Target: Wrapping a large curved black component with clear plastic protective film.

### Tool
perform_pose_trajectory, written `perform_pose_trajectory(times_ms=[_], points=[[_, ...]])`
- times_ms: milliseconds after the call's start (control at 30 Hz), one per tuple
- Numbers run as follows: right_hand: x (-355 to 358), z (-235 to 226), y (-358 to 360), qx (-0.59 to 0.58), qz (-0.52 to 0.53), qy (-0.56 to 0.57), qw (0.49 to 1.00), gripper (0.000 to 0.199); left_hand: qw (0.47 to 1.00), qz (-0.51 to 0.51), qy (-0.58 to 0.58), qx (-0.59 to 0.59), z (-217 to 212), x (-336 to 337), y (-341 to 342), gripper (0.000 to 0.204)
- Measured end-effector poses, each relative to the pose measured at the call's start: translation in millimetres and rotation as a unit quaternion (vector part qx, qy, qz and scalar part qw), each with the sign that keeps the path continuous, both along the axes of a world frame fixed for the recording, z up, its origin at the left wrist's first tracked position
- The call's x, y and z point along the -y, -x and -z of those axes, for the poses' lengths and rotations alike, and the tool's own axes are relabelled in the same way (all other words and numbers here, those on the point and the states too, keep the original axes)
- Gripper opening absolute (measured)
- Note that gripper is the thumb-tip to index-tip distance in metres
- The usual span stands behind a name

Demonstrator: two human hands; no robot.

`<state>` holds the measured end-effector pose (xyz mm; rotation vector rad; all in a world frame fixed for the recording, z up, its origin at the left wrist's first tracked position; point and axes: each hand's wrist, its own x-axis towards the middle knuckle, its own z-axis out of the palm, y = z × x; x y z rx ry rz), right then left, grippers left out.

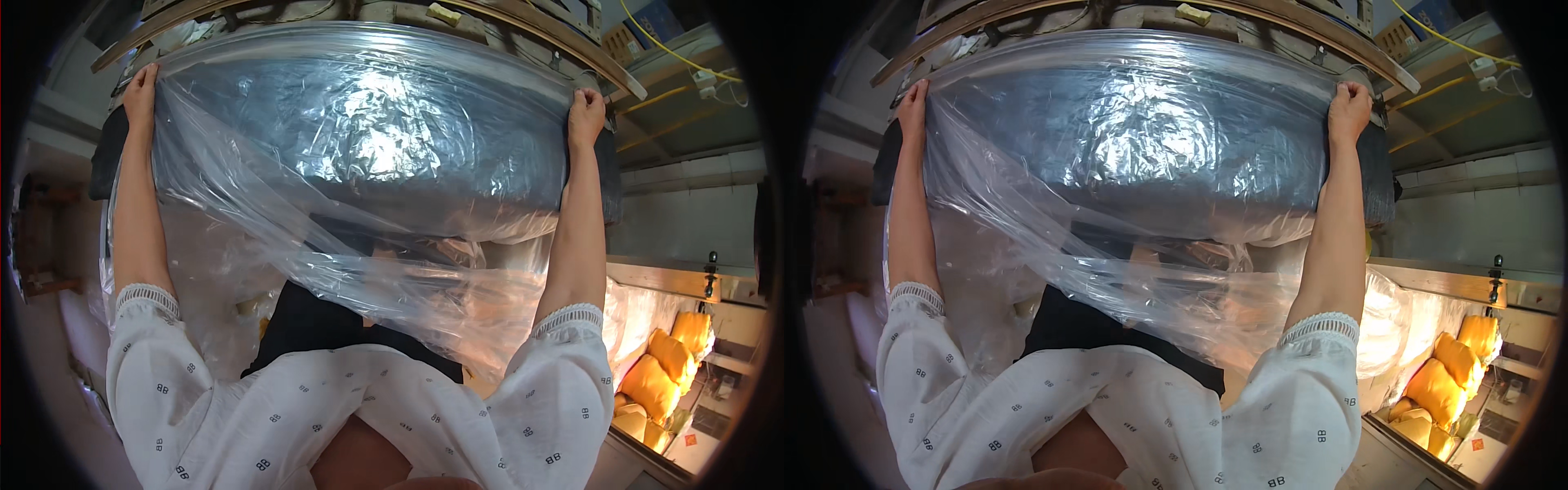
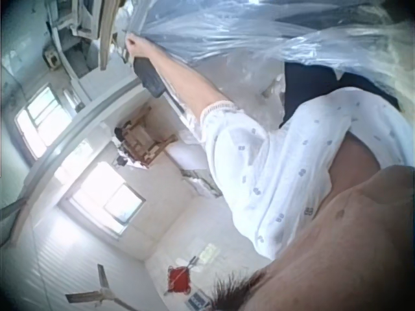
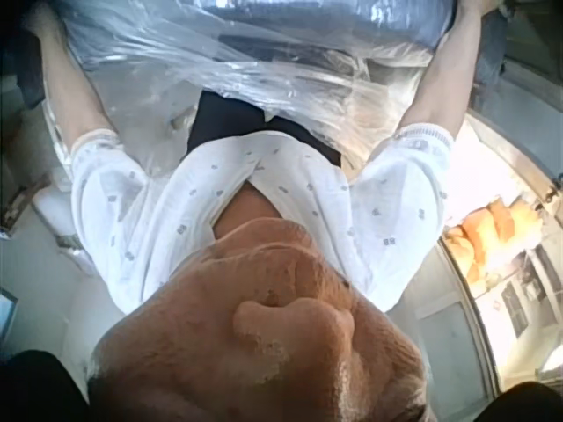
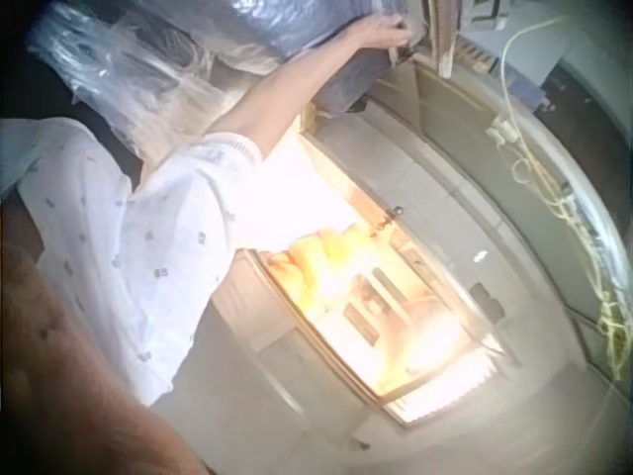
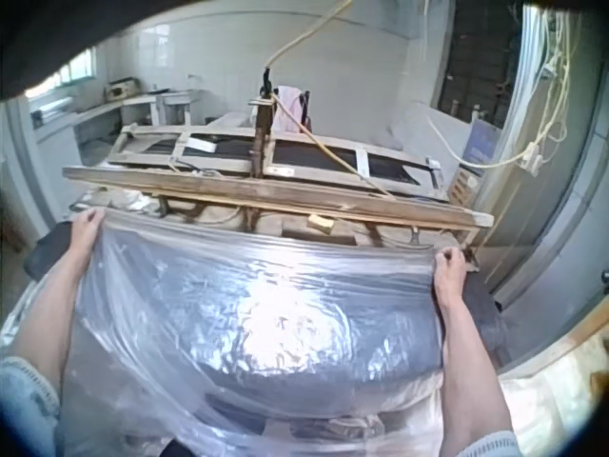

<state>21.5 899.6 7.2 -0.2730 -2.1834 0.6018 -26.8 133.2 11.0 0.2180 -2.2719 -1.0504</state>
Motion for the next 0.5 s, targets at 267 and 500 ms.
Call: perform_pose_trajectory(times_ms=[267, 500], points=[[-4.2, -8.6, 1.5, 0.045, 0.041, 0.048, 0.997, 0.038, 0.996, -0.051, 0.067, 0.019, -13.4, -19.4, 11.3, 0.035], [6.0, -11.5, 0.7, 0.045, 0.085, 0.100, 0.990, 0.041, 0.999, -0.039, 0.019, 0.002, -2.6, 5.0, 10.3, 0.034]])
